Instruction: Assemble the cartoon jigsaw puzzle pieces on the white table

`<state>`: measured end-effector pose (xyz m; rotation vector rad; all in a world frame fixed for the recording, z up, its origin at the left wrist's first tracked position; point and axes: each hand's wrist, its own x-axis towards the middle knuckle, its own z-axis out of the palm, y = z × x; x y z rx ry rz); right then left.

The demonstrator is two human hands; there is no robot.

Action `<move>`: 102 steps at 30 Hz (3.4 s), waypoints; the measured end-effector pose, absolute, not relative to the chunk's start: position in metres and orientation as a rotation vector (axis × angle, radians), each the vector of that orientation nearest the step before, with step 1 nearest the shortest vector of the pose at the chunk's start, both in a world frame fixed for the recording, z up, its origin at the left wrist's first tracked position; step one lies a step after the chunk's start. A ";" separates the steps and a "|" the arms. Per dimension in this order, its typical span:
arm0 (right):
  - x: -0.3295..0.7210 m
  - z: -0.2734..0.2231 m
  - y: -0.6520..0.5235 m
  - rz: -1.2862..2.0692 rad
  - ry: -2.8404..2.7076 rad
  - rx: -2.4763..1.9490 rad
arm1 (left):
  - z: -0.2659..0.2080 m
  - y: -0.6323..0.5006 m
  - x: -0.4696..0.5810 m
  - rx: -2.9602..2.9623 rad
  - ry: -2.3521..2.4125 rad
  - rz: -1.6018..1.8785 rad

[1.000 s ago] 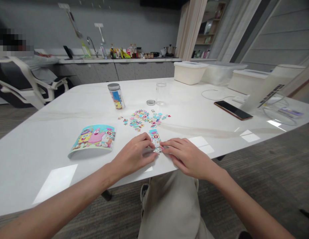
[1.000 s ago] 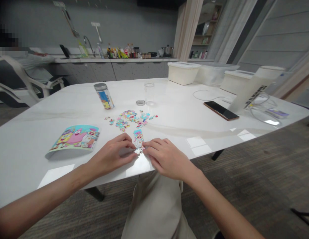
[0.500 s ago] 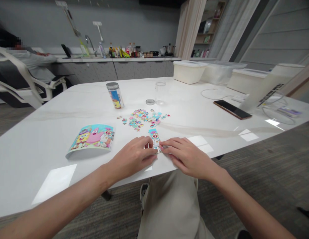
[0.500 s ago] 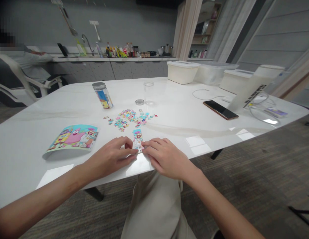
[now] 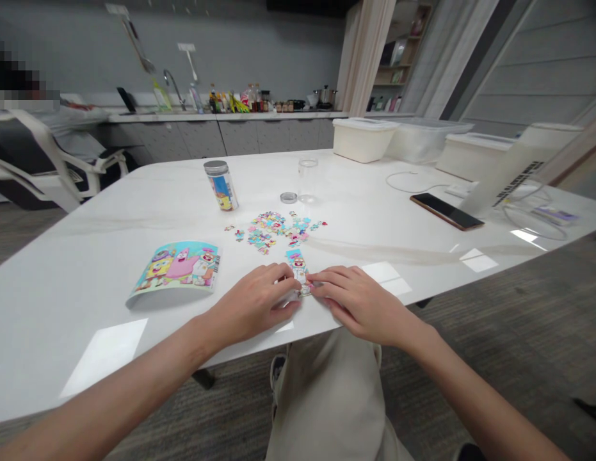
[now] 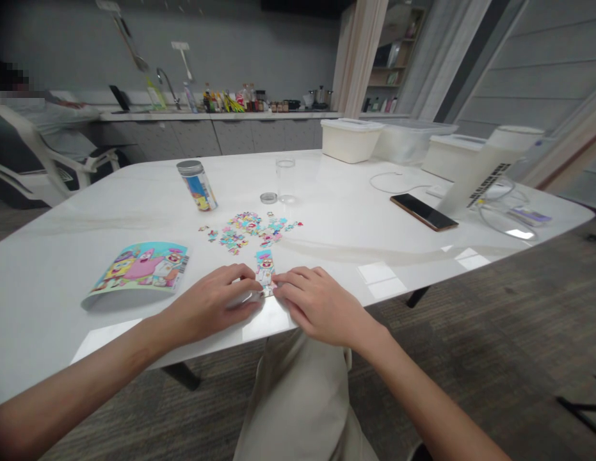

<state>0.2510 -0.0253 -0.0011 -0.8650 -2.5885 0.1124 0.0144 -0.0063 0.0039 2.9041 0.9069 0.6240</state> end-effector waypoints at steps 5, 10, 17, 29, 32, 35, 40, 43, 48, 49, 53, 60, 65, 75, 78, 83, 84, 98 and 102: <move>0.251 -0.002 -0.025 0.115 -2.561 -0.863 | 0.008 0.006 0.003 2.972 1.159 0.730; 0.250 -0.004 -0.024 0.123 -2.552 -0.847 | 0.015 0.009 -0.002 3.002 1.413 0.803; 0.251 -0.002 -0.027 0.251 -2.507 -0.849 | 0.064 0.056 0.002 3.113 1.781 0.509; 0.249 -0.010 0.099 0.245 -2.227 -1.467 | 0.029 0.096 -0.043 2.703 1.533 0.094; 0.229 0.000 0.140 0.424 -2.379 -1.546 | 0.023 0.102 -0.050 2.584 1.534 0.031; 0.212 0.006 0.166 0.481 -2.417 -1.475 | 0.022 0.107 -0.051 2.591 1.515 0.064; 0.209 -0.002 0.180 0.559 -2.414 -1.305 | 0.021 0.107 -0.052 2.658 1.537 0.082; 0.219 -0.014 0.177 0.540 -2.354 -1.216 | 0.021 0.105 -0.052 2.737 1.547 0.119; 0.226 -0.023 0.172 0.509 -2.316 -1.128 | 0.023 0.103 -0.047 2.855 1.525 0.205; 0.224 -0.023 0.171 0.498 -2.313 -1.124 | 0.023 0.102 -0.046 2.870 1.522 0.212; 0.216 -0.018 0.164 0.482 -2.320 -1.115 | 0.022 0.102 -0.045 2.912 1.500 0.230; 0.209 -0.007 0.155 0.468 -2.253 -1.029 | 0.019 0.104 -0.049 2.971 1.455 0.423; 0.200 -0.003 0.155 0.689 -2.143 -0.993 | 0.015 0.105 -0.037 2.960 1.341 0.588; 0.185 0.007 0.138 1.135 -1.996 -0.761 | 0.015 0.104 -0.014 2.372 1.118 0.979; 0.182 0.011 0.134 1.174 -1.984 -0.748 | 0.015 0.106 -0.014 2.200 1.090 1.031; 0.180 0.013 0.131 1.182 -1.989 -0.719 | 0.011 0.112 -0.013 1.865 0.965 1.099; 0.180 0.014 0.131 1.182 -1.988 -0.718 | 0.011 0.113 -0.013 1.815 0.950 1.104; 0.181 0.014 0.132 1.305 -1.782 -0.751 | 0.003 0.111 -0.010 1.713 1.043 0.938; 0.182 0.012 0.134 1.284 -1.820 -0.766 | 0.003 0.109 -0.011 1.745 1.055 0.847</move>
